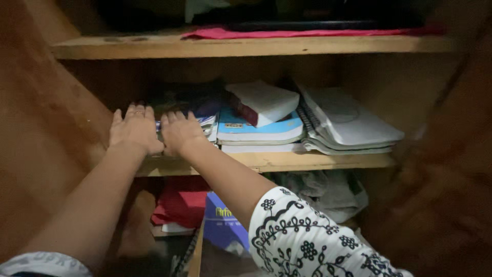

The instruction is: The person organizes books, notebooks, and papers inside a low wooden cabinet, moving items between shelves and stacking them on their lap.

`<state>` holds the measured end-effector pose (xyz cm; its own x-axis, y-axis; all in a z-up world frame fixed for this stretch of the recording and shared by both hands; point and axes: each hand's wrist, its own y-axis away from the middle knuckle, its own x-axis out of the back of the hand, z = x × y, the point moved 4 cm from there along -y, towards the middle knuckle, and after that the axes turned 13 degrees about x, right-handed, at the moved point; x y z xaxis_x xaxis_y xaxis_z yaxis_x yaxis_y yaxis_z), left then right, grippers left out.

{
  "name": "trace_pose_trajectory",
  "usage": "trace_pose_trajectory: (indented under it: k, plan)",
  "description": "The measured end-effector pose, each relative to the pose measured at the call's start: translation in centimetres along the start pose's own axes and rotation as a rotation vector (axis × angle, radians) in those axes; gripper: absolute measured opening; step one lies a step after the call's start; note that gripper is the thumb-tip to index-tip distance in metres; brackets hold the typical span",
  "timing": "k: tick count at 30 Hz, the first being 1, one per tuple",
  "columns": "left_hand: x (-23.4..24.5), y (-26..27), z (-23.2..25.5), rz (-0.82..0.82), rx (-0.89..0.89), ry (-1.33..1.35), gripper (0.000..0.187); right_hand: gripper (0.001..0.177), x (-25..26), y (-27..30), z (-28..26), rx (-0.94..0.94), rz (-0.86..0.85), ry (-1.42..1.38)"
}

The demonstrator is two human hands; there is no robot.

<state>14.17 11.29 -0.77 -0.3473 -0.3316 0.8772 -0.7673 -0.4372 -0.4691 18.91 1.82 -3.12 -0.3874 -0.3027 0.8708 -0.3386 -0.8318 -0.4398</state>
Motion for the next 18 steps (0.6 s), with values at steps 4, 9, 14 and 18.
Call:
trace_pose_trajectory:
  k: [4,9,14,18]
  plan:
    - [-1.8,-1.9,1.5,-0.251,-0.029,-0.149,0.083,0.074,-2.2,-1.9,1.6,0.035,-0.217,-0.045]
    - [-4.1,-3.6,1.0,-0.408,0.107,0.051,0.049,0.076,-1.5,-3.4,2.5,0.086,-0.277,-0.143]
    - [-3.0,-2.4,1.3,-0.203,0.066,0.083,0.042,0.048,-0.8,-2.3,2.0,0.068,-0.212,-0.075]
    - [0.2,1.2,1.4,-0.203,0.045,0.001,0.048,0.031,0.6,0.5,1.0,0.086,-0.036,-0.031]
